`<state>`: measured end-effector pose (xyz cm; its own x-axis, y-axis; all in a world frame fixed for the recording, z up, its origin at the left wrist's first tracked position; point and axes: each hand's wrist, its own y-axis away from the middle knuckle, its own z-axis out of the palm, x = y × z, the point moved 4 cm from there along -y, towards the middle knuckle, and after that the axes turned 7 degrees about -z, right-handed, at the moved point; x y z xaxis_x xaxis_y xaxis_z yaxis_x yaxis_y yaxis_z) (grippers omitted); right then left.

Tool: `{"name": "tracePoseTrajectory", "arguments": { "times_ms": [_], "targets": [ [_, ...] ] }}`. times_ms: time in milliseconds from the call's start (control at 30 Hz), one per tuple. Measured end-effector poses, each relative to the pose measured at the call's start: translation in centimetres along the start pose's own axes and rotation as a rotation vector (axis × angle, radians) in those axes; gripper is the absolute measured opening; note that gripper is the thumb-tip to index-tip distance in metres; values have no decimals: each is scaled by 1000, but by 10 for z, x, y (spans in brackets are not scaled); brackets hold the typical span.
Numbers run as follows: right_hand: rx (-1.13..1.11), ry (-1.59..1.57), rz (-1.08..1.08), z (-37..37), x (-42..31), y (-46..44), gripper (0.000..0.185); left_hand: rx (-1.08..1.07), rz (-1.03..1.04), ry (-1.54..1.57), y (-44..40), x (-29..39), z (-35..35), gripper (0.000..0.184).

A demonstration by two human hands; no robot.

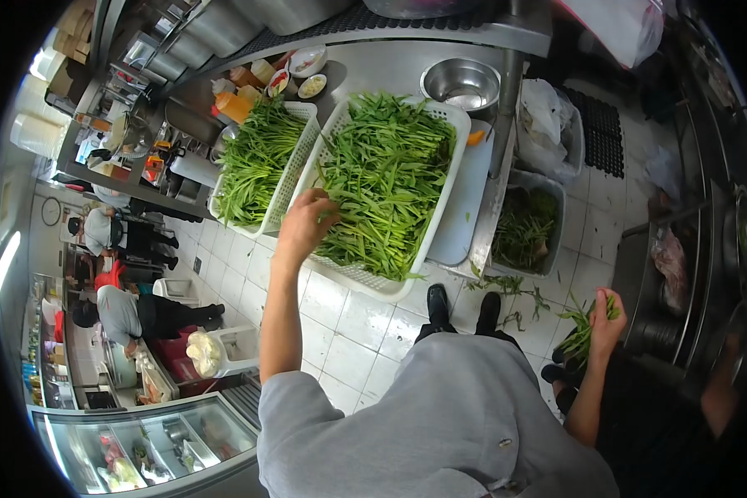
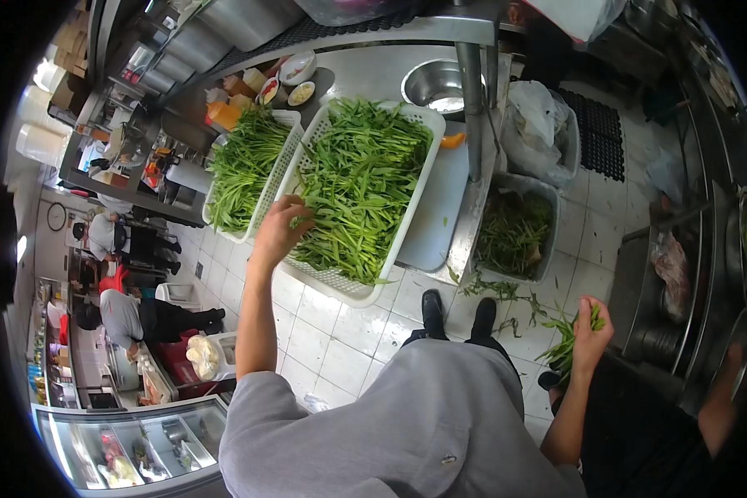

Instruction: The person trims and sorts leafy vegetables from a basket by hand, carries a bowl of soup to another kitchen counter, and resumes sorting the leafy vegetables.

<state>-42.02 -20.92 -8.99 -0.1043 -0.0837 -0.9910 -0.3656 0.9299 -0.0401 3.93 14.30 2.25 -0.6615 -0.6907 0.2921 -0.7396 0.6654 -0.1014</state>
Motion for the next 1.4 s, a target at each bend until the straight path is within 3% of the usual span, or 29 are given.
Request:
{"name": "tracePoseTrajectory", "arguments": {
  "times_ms": [133,267,600,700,833,967,1067,1200,1333,1400],
  "targets": [
    [-2,41,21,-7,7,-3,14,34,9,194,2,16,-46,16],
    [-39,11,19,-4,17,-5,15,97,-143,254,6,33,-67,13],
    [-215,34,69,33,19,3,15,-167,172,541,-17,181,26,17],
    [-235,38,96,34,19,10,16,36,181,591,-28,203,37,19],
    [-175,48,153,22,30,18,16,61,88,616,-21,162,21,21],
    [-137,57,167,8,42,26,16,6,-25,149,8,70,20,18],
    [-151,58,184,4,50,25,16,-47,39,-29,31,40,27,18],
    [-211,47,167,16,44,18,17,-22,45,-37,33,19,10,17],
    [-238,56,116,35,23,2,17,224,-136,241,32,21,-40,18],
    [-254,30,88,51,9,-6,17,248,-230,445,30,20,-52,20]
  ]
}}
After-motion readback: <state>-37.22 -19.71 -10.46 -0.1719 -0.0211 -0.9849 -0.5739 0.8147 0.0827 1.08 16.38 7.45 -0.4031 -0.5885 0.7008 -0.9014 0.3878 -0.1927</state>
